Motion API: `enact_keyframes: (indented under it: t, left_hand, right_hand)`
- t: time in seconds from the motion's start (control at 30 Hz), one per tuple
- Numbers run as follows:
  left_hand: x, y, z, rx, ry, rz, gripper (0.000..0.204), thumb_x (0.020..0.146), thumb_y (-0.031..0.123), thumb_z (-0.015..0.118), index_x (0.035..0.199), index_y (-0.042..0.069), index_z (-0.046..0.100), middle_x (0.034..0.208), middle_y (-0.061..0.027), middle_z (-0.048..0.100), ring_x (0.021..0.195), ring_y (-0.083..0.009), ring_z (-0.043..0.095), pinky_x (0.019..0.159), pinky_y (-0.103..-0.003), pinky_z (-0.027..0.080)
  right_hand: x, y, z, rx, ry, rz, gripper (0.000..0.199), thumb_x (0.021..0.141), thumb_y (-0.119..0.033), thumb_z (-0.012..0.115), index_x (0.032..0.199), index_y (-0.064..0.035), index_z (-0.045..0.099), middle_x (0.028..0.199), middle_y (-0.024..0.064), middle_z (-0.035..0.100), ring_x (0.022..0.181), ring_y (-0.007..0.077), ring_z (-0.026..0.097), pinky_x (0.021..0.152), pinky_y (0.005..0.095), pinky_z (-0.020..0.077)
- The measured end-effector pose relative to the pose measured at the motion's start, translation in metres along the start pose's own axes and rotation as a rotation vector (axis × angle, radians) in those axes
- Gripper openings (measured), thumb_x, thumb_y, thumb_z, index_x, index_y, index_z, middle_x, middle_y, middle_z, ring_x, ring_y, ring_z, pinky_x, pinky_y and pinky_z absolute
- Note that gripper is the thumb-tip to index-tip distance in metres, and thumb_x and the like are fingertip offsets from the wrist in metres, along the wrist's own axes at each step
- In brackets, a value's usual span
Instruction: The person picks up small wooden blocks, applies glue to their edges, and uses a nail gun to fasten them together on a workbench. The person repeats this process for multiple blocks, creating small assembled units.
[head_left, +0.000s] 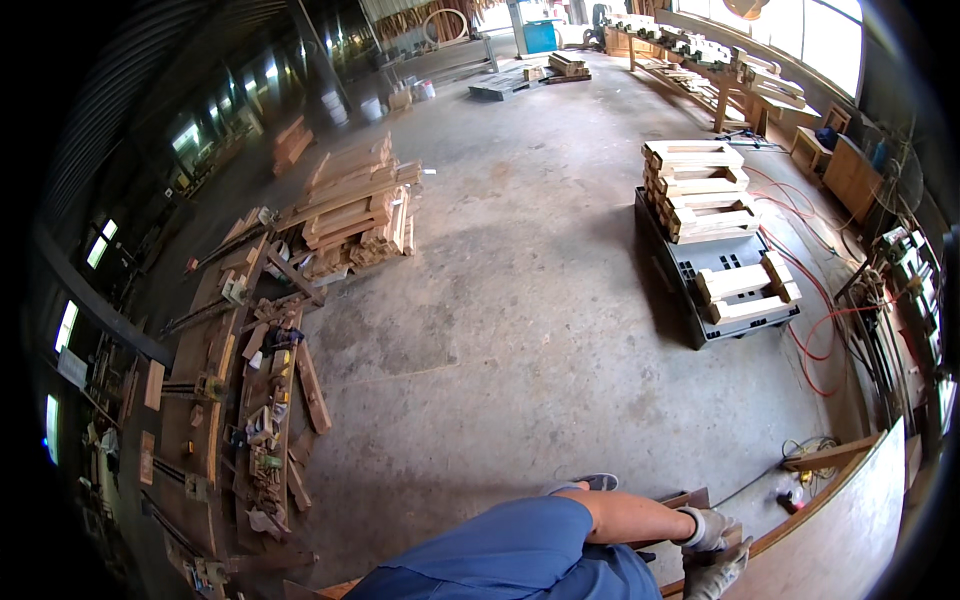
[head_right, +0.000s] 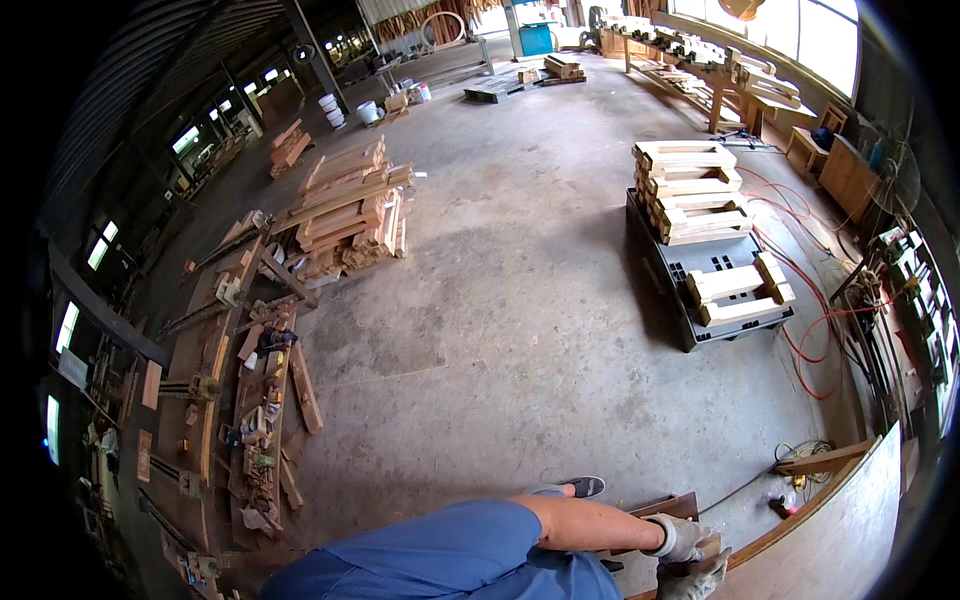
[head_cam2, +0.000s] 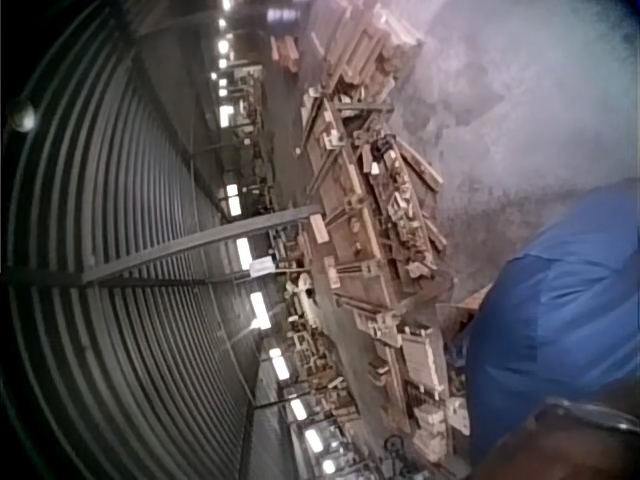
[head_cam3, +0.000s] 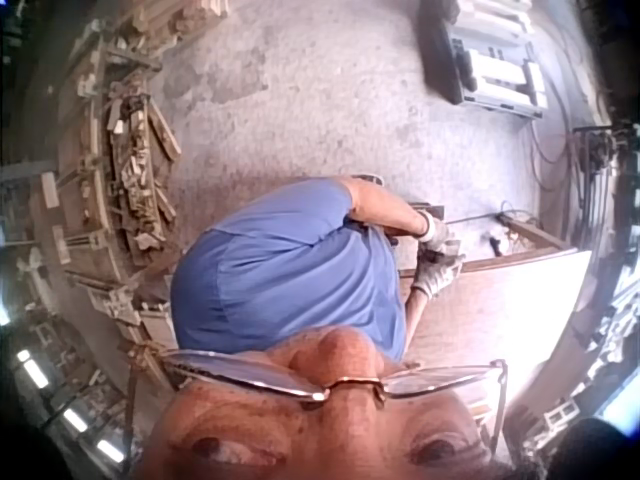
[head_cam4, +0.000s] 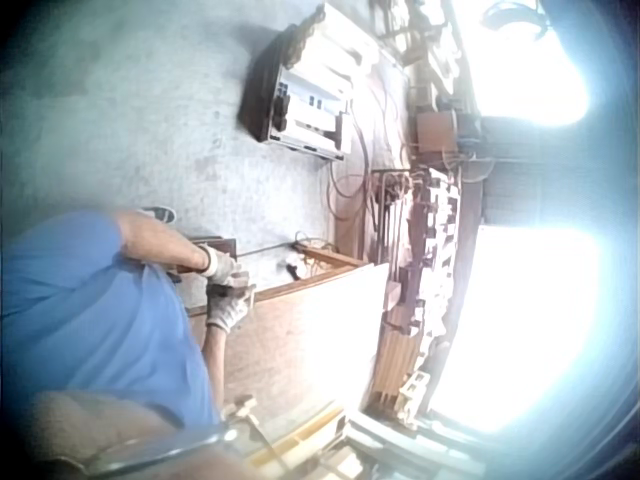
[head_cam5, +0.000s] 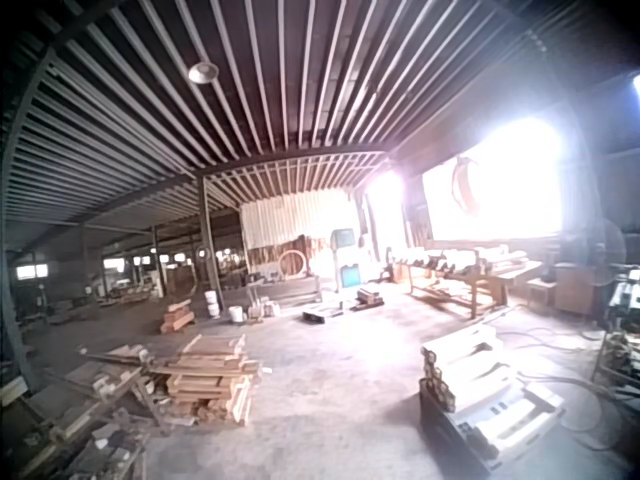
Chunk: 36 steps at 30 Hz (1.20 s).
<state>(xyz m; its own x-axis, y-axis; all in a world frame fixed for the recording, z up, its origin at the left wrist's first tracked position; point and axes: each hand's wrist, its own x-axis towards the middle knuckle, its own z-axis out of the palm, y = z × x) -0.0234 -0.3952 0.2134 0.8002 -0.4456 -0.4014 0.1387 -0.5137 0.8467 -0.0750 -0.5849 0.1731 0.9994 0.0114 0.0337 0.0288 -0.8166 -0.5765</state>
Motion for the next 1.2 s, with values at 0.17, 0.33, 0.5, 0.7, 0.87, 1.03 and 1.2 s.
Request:
enact_keyframes:
  t: [0.17, 0.33, 0.5, 0.7, 0.87, 1.03, 1.2]
  left_hand:
    - [-0.001, 0.001, -0.003, -0.02, -0.001, -0.022, 0.054, 0.093, 0.032, 0.069, 0.139, 0.004, 0.06, 0.128, -0.0234, 0.071, 0.119, -0.0419, 0.068, 0.1, -0.047, 0.053]
    - [0.01, -0.008, 0.007, -0.002, 0.032, 0.002, 0.053, 0.093, 0.031, 0.069, 0.138, 0.004, 0.06, 0.128, -0.0234, 0.071, 0.119, -0.0418, 0.068, 0.1, -0.046, 0.053]
    - [0.0, 0.004, -0.003, 0.001, 0.004, 0.0, 0.054, 0.093, 0.032, 0.068, 0.139, 0.004, 0.059, 0.129, -0.0233, 0.071, 0.12, -0.0416, 0.067, 0.101, -0.047, 0.052]
    - [0.011, -0.008, 0.007, 0.034, 0.014, -0.026, 0.058, 0.094, 0.035, 0.069, 0.143, 0.005, 0.057, 0.132, -0.0229, 0.07, 0.122, -0.0426, 0.066, 0.103, -0.048, 0.052]
    - [0.027, -0.027, 0.019, 0.05, 0.031, 0.007, 0.064, 0.095, 0.038, 0.07, 0.148, 0.006, 0.053, 0.134, -0.0227, 0.069, 0.123, -0.0427, 0.065, 0.104, -0.048, 0.051]
    - [0.011, -0.019, 0.004, 0.061, -0.027, 0.018, 0.071, 0.095, 0.038, 0.07, 0.156, 0.009, 0.046, 0.138, -0.0225, 0.066, 0.126, -0.0413, 0.064, 0.105, -0.048, 0.051]
    - [0.013, -0.037, 0.014, 0.042, 0.026, 0.013, 0.07, 0.095, 0.038, 0.069, 0.156, 0.011, 0.046, 0.142, -0.0195, 0.065, 0.131, -0.0384, 0.062, 0.108, -0.048, 0.049]
  right_hand:
    - [0.001, -0.032, -0.014, 0.209, -0.095, 0.212, 0.114, 0.061, -0.032, 0.097, 0.155, -0.003, 0.037, 0.121, 0.0239, 0.066, 0.11, 0.0391, 0.067, 0.089, 0.0479, 0.0587]
    - [0.0, -0.031, -0.013, 0.257, -0.09, 0.208, 0.113, 0.063, -0.026, 0.096, 0.156, -0.0029, 0.035, 0.12, 0.0223, 0.067, 0.108, 0.0354, 0.067, 0.089, 0.0465, 0.0589]
    - [-0.001, -0.002, 0.0, -0.059, 0.06, -0.096, 0.12, 0.061, -0.029, 0.096, 0.158, -0.0027, 0.031, 0.12, 0.0241, 0.066, 0.11, 0.0388, 0.067, 0.089, 0.0488, 0.0586]
    - [0.0, -0.035, -0.027, 0.099, -0.168, 0.099, 0.136, 0.055, -0.038, 0.1, 0.162, -0.0017, 0.024, 0.134, 0.0262, 0.061, 0.123, 0.0412, 0.062, 0.102, 0.0488, 0.0545]
    - [-0.002, -0.003, -0.024, -0.089, -0.073, -0.146, 0.144, 0.052, -0.042, 0.101, 0.164, -0.0002, 0.02, 0.143, 0.0252, 0.057, 0.132, 0.0398, 0.057, 0.11, 0.0474, 0.0506]
    - [-0.015, 0.001, -0.018, -0.167, -0.023, -0.099, 0.132, 0.055, -0.037, 0.101, 0.158, 0.0012, 0.029, 0.144, 0.0212, 0.057, 0.135, 0.0338, 0.055, 0.114, 0.0461, 0.0465]
    - [-0.011, 0.018, -0.004, -0.178, -0.075, -0.281, 0.105, 0.065, -0.028, 0.097, 0.148, 0.0007, 0.039, 0.134, 0.0171, 0.063, 0.126, 0.0284, 0.061, 0.11, 0.0446, 0.0483]
